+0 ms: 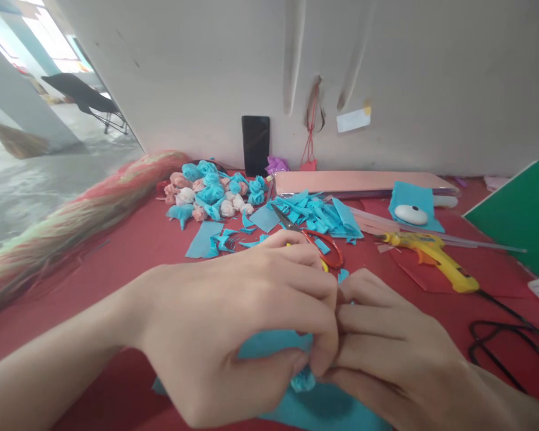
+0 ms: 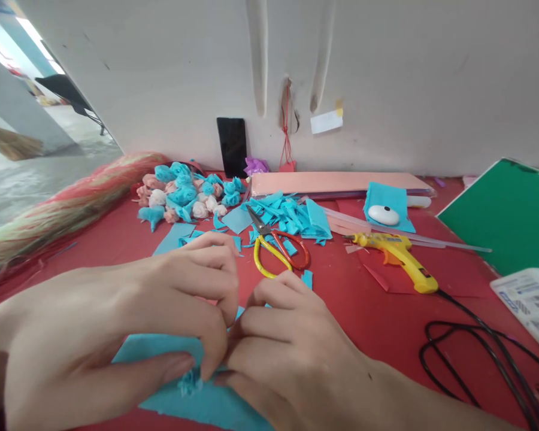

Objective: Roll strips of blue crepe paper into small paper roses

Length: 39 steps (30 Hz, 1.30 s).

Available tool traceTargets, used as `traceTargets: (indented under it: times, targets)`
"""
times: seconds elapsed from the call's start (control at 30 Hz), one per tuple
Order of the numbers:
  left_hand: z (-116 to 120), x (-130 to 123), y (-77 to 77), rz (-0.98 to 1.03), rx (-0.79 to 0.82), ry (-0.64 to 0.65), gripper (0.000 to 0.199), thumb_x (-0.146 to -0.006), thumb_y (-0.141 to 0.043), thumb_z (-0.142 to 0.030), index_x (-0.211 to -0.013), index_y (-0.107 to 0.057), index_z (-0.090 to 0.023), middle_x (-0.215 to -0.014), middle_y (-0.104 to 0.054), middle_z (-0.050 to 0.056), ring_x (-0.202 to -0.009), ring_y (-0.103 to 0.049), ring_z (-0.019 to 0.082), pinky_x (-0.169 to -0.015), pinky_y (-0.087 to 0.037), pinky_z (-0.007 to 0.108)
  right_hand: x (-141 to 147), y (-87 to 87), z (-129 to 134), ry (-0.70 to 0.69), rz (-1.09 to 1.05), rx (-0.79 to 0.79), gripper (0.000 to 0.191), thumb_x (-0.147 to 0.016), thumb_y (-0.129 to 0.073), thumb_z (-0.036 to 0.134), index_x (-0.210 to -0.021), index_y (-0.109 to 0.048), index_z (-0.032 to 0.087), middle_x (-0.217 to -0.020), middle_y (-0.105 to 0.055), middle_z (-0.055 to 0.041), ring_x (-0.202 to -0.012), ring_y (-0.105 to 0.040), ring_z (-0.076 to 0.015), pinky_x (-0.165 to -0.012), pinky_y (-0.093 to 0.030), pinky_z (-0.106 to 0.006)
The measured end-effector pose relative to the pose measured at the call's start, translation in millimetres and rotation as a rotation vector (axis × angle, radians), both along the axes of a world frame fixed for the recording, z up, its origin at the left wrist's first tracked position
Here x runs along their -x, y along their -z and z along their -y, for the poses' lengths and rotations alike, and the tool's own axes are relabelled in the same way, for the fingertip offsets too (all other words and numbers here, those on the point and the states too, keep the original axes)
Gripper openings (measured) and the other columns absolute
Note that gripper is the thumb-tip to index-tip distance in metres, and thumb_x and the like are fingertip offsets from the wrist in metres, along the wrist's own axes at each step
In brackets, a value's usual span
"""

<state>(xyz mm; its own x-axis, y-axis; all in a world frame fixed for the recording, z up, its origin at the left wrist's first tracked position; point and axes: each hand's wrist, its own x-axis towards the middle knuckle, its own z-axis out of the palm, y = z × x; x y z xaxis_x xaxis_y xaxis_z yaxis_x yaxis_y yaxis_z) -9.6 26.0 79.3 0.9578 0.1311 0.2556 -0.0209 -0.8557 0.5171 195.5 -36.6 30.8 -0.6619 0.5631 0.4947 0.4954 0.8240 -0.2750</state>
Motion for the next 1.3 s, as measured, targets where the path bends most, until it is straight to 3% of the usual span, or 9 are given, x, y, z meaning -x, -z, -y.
traceTargets:
  times: [0.17, 0.37, 0.53, 1.0, 1.13, 1.3]
  targets:
    - [-2, -1, -0.4, -0.012, 0.031, -0.009, 0.018, -0.073, -0.052, -0.005, -0.081, -0.055, -0.021, -0.076, -0.061, -0.002, -0.078, -0.057, 0.015, -0.089, -0.043, 0.028, 6, 1.1, 0, -0.015, -0.152, 0.115, 0.041, -0.101, -0.042, 0.027, -0.071, -0.068, 0.022, -0.064, -0.066, 0.0012, -0.067, -0.055, -0.0154, -0.065, -0.045, -0.033]
    - [-5, -2, -0.8, -0.069, 0.03, 0.069, 0.01, -0.077, -0.055, -0.01, -0.081, -0.058, -0.019, -0.077, -0.061, -0.001, -0.079, -0.054, 0.014, -0.088, -0.041, 0.028, 5, 4.0, -2, -0.066, -0.158, 0.132, 0.036, -0.1, -0.045, 0.027, -0.073, -0.069, 0.022, -0.066, -0.068, 0.0022, -0.069, -0.056, -0.015, -0.065, -0.045, -0.032]
    - [0, -4, -4.4, -0.154, 0.016, -0.016, 0.009, -0.078, -0.059, -0.011, -0.075, -0.057, -0.019, -0.075, -0.063, -0.002, -0.075, -0.055, 0.014, -0.088, -0.043, 0.029, 3, 0.0, -6, -0.136, -0.113, 0.211, 0.03, -0.099, -0.05, 0.025, -0.078, -0.071, 0.019, -0.073, -0.072, 0.0011, -0.073, -0.06, -0.0136, -0.07, -0.049, -0.028]
    - [-1, -8, -4.6, -0.167, 0.063, 0.041, 0.01, -0.082, -0.061, -0.011, -0.073, -0.06, -0.016, -0.077, -0.064, 0.0, -0.075, -0.054, 0.012, -0.088, -0.041, 0.025, 5, 1.0, -12, -0.25, -0.273, 0.452, 0.028, -0.096, -0.054, 0.032, -0.078, -0.068, 0.017, -0.08, -0.074, 0.0008, -0.08, -0.068, -0.0073, -0.083, -0.05, -0.018]
    - [-3, -8, -5.0, -0.133, 0.104, 0.049, 0.012, -0.085, -0.059, -0.011, -0.075, -0.058, -0.016, -0.08, -0.065, 0.001, -0.077, -0.055, 0.012, -0.088, -0.043, 0.024, 3, -0.8, -10, -0.247, -0.264, 0.473, 0.025, -0.095, -0.056, 0.03, -0.076, -0.067, 0.017, -0.08, -0.074, 0.0011, -0.079, -0.069, -0.0074, -0.085, -0.05, -0.018]
    - [-5, -8, -3.9, -0.116, 0.135, 0.082, 0.008, -0.087, -0.06, -0.012, -0.079, -0.064, -0.014, -0.082, -0.067, 0.003, -0.078, -0.057, 0.013, -0.085, -0.044, 0.026, 5, -5.5, -9, -0.246, -0.278, 0.476, 0.023, -0.092, -0.061, 0.021, -0.07, -0.067, 0.018, -0.075, -0.073, 0.004, -0.076, -0.068, -0.0043, -0.079, -0.051, -0.008]
